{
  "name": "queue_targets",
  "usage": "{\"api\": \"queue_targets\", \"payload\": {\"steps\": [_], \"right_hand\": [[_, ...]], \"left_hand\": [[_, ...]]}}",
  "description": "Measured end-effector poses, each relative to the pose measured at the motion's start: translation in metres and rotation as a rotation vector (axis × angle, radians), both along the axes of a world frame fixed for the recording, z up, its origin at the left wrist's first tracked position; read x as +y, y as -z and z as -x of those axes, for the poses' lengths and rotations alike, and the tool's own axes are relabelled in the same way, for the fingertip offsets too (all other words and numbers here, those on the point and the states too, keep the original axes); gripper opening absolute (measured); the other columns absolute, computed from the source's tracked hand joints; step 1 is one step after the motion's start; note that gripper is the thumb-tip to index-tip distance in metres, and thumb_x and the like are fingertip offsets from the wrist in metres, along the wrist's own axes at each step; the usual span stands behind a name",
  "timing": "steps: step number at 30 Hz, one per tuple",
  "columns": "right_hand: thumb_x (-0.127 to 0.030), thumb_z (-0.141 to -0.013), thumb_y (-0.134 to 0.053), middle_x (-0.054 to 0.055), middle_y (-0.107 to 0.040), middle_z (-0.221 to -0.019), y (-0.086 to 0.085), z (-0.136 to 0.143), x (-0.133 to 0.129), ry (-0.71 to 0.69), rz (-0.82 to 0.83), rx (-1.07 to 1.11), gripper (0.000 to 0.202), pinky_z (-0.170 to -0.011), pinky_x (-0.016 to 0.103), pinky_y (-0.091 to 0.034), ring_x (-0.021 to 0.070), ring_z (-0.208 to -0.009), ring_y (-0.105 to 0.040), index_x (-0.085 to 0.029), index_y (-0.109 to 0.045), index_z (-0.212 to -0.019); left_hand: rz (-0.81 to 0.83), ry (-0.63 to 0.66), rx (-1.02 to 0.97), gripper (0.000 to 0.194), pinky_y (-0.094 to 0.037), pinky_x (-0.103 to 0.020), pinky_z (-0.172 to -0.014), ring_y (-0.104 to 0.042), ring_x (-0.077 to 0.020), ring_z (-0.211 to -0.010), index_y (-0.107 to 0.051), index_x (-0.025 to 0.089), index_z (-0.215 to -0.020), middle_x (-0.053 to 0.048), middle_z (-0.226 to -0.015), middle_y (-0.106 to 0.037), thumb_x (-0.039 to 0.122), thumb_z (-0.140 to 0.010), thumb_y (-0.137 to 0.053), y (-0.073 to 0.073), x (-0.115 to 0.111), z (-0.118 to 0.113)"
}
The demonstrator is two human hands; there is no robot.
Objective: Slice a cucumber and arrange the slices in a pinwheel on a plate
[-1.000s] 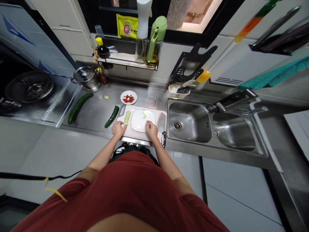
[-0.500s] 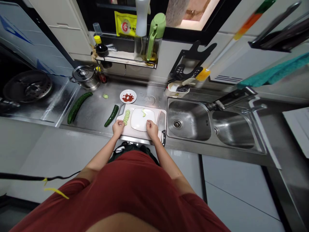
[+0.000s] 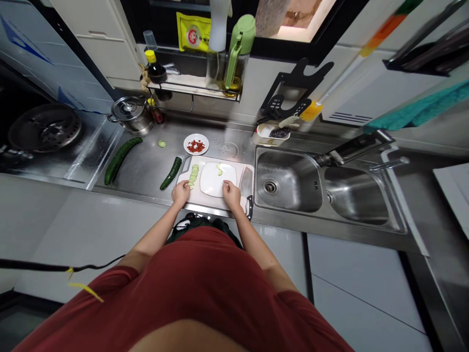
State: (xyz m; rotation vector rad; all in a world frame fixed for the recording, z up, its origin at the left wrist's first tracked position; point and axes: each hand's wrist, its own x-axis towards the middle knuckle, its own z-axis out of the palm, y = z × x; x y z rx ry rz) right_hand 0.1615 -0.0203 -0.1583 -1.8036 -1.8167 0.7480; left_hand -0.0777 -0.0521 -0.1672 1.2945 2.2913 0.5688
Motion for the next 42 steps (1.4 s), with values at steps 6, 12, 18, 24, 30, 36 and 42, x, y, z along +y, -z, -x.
{"api": "queue_targets", "payload": {"steps": [6, 12, 18, 24, 30, 36, 42], "right_hand": [[-0.035, -0.090, -0.042, 0.005, -0.069, -0.078, 0.000, -0.003, -0.001, 0.007, 0.006, 0.018, 0.039, -0.072, 0.028, -0.044, 0.0205, -0.074, -0.062, -0.019, -0.068, -0.114], [-0.037, -0.088, -0.043, 0.004, -0.068, -0.075, -0.014, 0.003, 0.001, 0.017, -0.045, 0.108, 0.039, -0.073, 0.029, -0.045, 0.0199, -0.072, -0.061, -0.019, -0.069, -0.110], [-0.039, -0.084, -0.049, 0.004, -0.068, -0.084, -0.050, 0.020, 0.017, -0.027, -0.150, 0.324, 0.036, -0.074, 0.030, -0.047, 0.0178, -0.071, -0.059, -0.018, -0.069, -0.105], [-0.043, -0.082, -0.056, 0.005, -0.070, -0.096, -0.090, 0.034, 0.035, -0.155, -0.101, 0.596, 0.032, -0.078, 0.030, -0.048, 0.0170, -0.082, -0.060, -0.020, -0.067, -0.101], [-0.045, -0.078, -0.060, 0.002, -0.066, -0.078, -0.108, 0.038, 0.039, -0.183, -0.055, 0.704, 0.027, -0.074, 0.028, -0.049, 0.0141, -0.074, -0.058, -0.019, -0.062, -0.078], [-0.047, -0.076, -0.060, 0.000, -0.062, -0.078, -0.117, 0.032, 0.042, -0.088, 0.060, 0.866, 0.029, -0.059, 0.022, -0.047, 0.0126, -0.072, -0.056, -0.019, -0.060, -0.082], [-0.048, -0.078, -0.059, 0.001, -0.064, -0.081, -0.128, 0.025, 0.043, -0.126, -0.012, 0.843, 0.028, -0.070, 0.025, -0.048, 0.0143, -0.079, -0.057, -0.020, -0.060, -0.080]], "left_hand": [[0.014, 0.007, -0.102, 0.036, -0.045, -0.031, -0.079, -0.063, -0.0218, -0.085, -0.068, 0.023, -0.114, -0.005, -0.089, -0.070, 0.027, -0.081, -0.056, -0.001, 0.003, 0.008], [-0.219, 0.057, -0.375, 0.034, -0.046, -0.027, -0.069, -0.057, -0.0153, -0.068, -0.072, 0.014, -0.105, -0.004, -0.075, -0.066, 0.029, -0.079, -0.057, -0.018, 0.016, 0.007], [-0.390, 0.200, -0.725, 0.035, -0.049, -0.029, -0.076, -0.061, -0.0160, -0.079, -0.073, 0.015, -0.102, -0.008, -0.100, -0.071, 0.036, -0.075, -0.067, -0.058, 0.036, -0.012], [-0.467, 0.329, -0.824, 0.038, -0.048, -0.027, -0.076, -0.061, -0.0152, -0.083, -0.071, 0.017, -0.107, -0.007, -0.099, -0.070, 0.039, -0.075, -0.071, -0.094, 0.046, -0.033], [-0.474, 0.278, -0.882, 0.039, -0.046, -0.020, -0.064, -0.059, -0.0102, -0.073, -0.068, 0.019, -0.106, -0.004, -0.088, -0.067, 0.040, -0.073, -0.073, -0.107, 0.049, -0.050], [-0.122, 0.006, -1.228, 0.047, -0.032, -0.016, -0.043, -0.051, -0.0058, -0.052, -0.062, 0.019, -0.106, -0.002, -0.074, -0.064, 0.057, -0.079, -0.063, -0.111, 0.046, -0.060], [0.221, 0.061, -1.601, 0.054, -0.033, -0.018, -0.040, -0.051, -0.0087, -0.047, -0.062, 0.018, -0.100, -0.002, -0.066, -0.062, 0.067, -0.079, -0.056, -0.132, 0.047, -0.066]]}}
